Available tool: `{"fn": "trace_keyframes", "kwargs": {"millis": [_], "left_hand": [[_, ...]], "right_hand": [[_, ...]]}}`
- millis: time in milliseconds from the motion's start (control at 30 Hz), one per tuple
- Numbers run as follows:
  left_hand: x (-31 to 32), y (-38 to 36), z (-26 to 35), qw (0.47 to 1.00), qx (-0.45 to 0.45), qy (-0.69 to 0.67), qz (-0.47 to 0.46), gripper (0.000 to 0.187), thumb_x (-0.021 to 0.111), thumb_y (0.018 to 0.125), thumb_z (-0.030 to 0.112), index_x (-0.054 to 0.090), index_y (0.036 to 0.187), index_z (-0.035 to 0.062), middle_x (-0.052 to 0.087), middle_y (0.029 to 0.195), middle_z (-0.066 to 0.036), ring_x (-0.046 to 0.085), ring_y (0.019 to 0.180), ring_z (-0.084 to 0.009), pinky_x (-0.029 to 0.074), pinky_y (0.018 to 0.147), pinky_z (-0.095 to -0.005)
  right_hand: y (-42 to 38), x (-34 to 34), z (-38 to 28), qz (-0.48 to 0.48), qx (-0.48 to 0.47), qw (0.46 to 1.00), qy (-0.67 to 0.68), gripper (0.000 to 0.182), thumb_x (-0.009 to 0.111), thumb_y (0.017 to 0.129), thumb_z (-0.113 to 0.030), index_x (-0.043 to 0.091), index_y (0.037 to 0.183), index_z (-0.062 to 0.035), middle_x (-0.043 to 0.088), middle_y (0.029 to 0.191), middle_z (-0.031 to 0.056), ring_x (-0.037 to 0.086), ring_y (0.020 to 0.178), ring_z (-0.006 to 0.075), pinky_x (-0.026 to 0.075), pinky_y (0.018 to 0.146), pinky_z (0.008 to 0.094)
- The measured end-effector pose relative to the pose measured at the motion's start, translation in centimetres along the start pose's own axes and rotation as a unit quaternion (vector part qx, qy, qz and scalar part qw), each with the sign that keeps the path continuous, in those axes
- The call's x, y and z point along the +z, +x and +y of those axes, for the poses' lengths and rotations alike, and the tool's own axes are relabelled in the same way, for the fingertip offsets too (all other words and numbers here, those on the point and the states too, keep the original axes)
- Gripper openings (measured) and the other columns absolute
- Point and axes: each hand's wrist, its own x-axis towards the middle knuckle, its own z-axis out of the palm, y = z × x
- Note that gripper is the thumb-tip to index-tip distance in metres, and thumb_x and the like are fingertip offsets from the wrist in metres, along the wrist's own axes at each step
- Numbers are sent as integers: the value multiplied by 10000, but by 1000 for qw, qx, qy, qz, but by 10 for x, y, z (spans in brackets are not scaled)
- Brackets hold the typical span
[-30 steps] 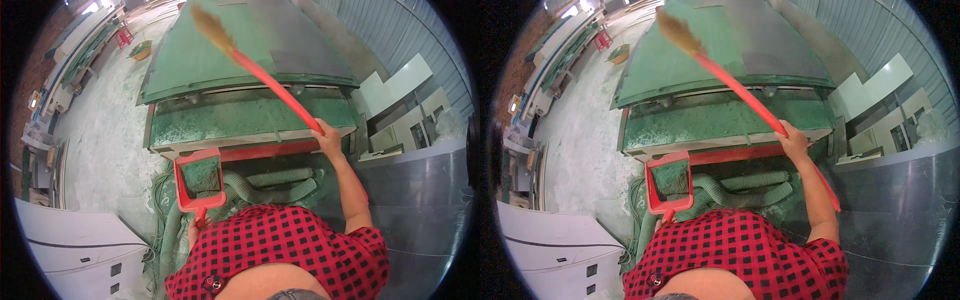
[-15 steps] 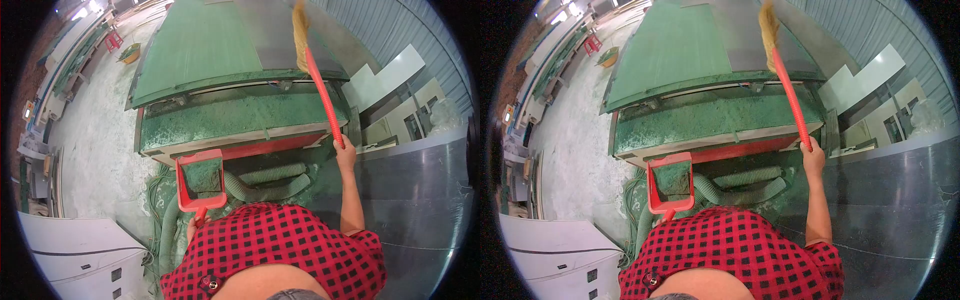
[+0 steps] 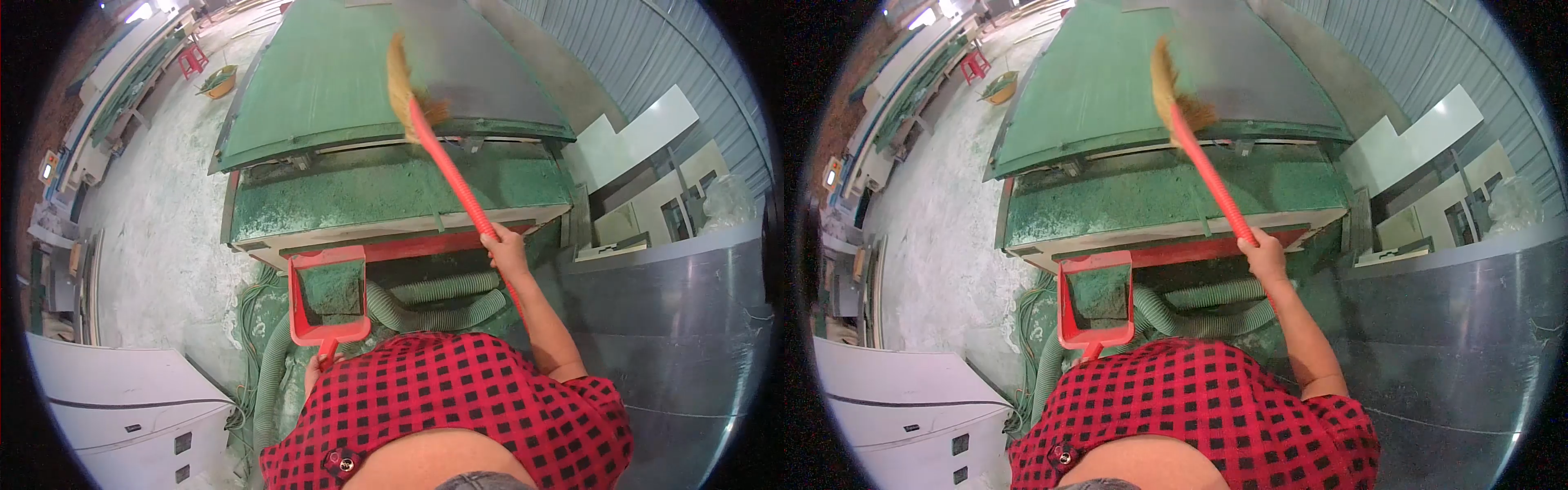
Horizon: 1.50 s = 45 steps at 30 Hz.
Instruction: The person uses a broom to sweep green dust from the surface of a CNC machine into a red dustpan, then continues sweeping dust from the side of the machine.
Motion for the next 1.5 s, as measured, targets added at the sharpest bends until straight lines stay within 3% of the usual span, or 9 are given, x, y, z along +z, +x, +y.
{"fn": "trace_keyframes", "kwargs": {"millis": [467,567,800,867,967,1067,1167,1267,1500], "left_hand": [[40,-48,31,992,-123,-6,-23,339,455,865,239,474,1081,-21,612,975,-173,606,850,-268,518,765,-393],[27,-24,19,998,-56,29,-25,374,485,835,205,461,1116,-41,618,957,-163,616,804,-250,520,746,-376],[34,-18,18,995,-56,-22,-76,379,477,832,186,456,1135,-40,616,956,-179,623,815,-254,518,723,-376],[34,-13,19,994,-19,72,-81,389,490,821,182,457,1146,-29,615,952,-179,624,817,-259,521,729,-383],[25,1,19,991,-94,-7,-98,399,513,801,180,464,1142,-22,614,941,-174,625,805,-257,527,726,-380],[39,-18,23,996,-39,10,-77,400,524,790,179,472,1135,-15,615,936,-165,625,802,-253,529,713,-377],[45,-27,29,992,7,115,-50,401,538,783,183,477,1128,-14,614,937,-164,626,794,-247,536,708,-380],[43,-32,36,999,-46,6,-27,399,546,780,182,480,1122,-14,614,933,-167,627,780,-241,542,714,-382],[-11,-1,33,994,-96,-7,-47,398,539,791,194,481,1124,-16,614,940,-175,625,798,-251,536,722,-371]], "right_hand": [[-37,9,-32,-120,4,990,72,278,604,844,-143,597,1106,-51,505,694,-50,451,535,22,395,424,181],[-49,-7,-33,-107,7,989,101,275,597,831,-167,606,1086,-65,494,633,-40,450,503,44,383,434,218],[-69,-49,-31,13,24,993,111,297,600,840,-125,587,1125,-42,511,692,-37,461,552,36,400,446,195],[-69,-59,-28,38,22,993,113,300,602,842,-128,584,1128,-37,510,691,-37,463,554,36,400,445,197],[-63,-64,-20,92,21,994,58,304,601,844,-128,580,1137,-48,504,677,-36,457,532,39,395,433,201],[-48,-57,-10,108,38,993,-10,273,594,846,-137,594,1106,-53,495,638,-29,453,497,44,393,419,211],[-35,-38,-6,50,57,997,10,224,584,847,-167,610,1032,-45,478,578,-16,458,460,58,401,402,229],[-25,-14,-21,4,37,999,25,227,585,847,-169,611,1040,-52,480,591,-14,458,466,58,406,403,225],[-3,51,-50,-96,39,990,91,268,589,853,-175,599,1083,-39,497,657,-28,466,501,49,413,392,220]]}}
